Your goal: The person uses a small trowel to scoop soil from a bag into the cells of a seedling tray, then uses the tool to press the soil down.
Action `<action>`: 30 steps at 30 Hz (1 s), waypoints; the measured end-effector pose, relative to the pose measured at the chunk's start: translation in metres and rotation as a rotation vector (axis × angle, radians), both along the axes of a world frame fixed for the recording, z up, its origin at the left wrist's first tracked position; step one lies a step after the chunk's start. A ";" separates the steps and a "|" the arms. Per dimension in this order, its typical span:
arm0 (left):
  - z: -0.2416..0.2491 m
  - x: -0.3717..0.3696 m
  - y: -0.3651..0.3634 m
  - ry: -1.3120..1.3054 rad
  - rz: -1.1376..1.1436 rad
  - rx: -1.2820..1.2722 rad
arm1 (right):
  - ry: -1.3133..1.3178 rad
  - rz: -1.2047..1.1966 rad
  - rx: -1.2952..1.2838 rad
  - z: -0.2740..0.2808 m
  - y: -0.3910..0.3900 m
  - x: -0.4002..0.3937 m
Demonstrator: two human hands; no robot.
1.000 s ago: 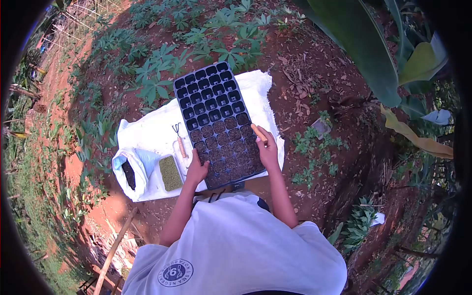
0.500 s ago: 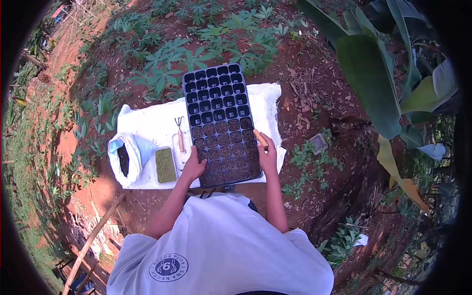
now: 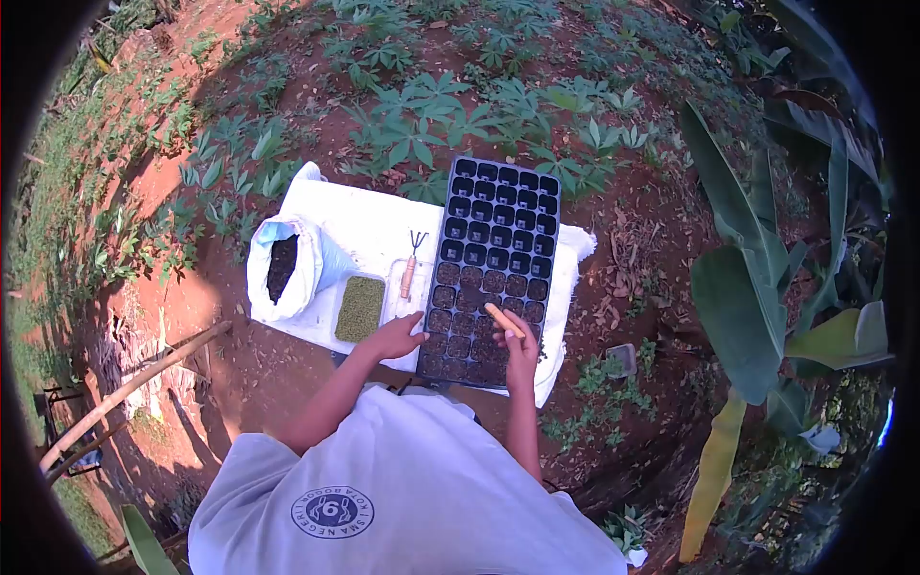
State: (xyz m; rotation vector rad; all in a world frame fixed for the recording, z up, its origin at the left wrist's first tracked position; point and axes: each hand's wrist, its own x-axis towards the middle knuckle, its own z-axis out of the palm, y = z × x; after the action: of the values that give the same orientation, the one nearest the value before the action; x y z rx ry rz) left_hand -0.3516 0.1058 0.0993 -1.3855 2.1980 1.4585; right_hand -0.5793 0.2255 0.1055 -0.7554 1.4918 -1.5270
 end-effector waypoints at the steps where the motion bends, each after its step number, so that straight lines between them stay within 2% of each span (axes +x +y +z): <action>1: 0.001 0.009 -0.002 -0.035 -0.028 0.018 | 0.000 0.042 0.005 0.003 -0.007 0.011; 5: -0.002 0.057 -0.013 0.099 0.074 -0.036 | -0.034 0.214 -0.002 0.010 -0.039 0.057; 8: 0.027 0.096 -0.025 0.164 0.196 -0.036 | -0.055 0.315 0.014 0.011 -0.066 0.093; 11: 0.032 0.140 -0.039 0.247 0.335 -0.078 | -0.027 0.419 -0.029 0.016 -0.091 0.130; 13: 0.054 0.170 -0.046 0.378 0.461 -0.104 | -0.029 0.477 0.004 0.026 -0.106 0.156; 17: 0.018 0.238 -0.062 0.351 0.577 -0.271 | -0.008 0.574 0.017 0.024 -0.132 0.204; 21: 0.010 0.291 -0.078 0.290 0.632 -0.285 | 0.053 0.631 0.015 0.013 -0.156 0.249; 25: -0.004 0.326 -0.093 0.155 0.642 -0.314 | 0.349 0.681 0.128 0.021 -0.182 0.285; 28: -0.009 0.344 -0.105 0.127 0.594 -0.293 | 0.477 0.654 0.096 0.029 -0.198 0.309; 30: -0.019 0.351 -0.115 0.098 0.523 -0.334 | 0.671 0.664 0.022 0.024 -0.208 0.317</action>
State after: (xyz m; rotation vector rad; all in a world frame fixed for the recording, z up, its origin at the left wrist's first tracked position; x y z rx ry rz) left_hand -0.0004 -0.0088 0.0806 -2.1737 2.3301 1.3551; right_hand -0.2618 0.0171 0.1290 -1.6629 1.4742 -0.7750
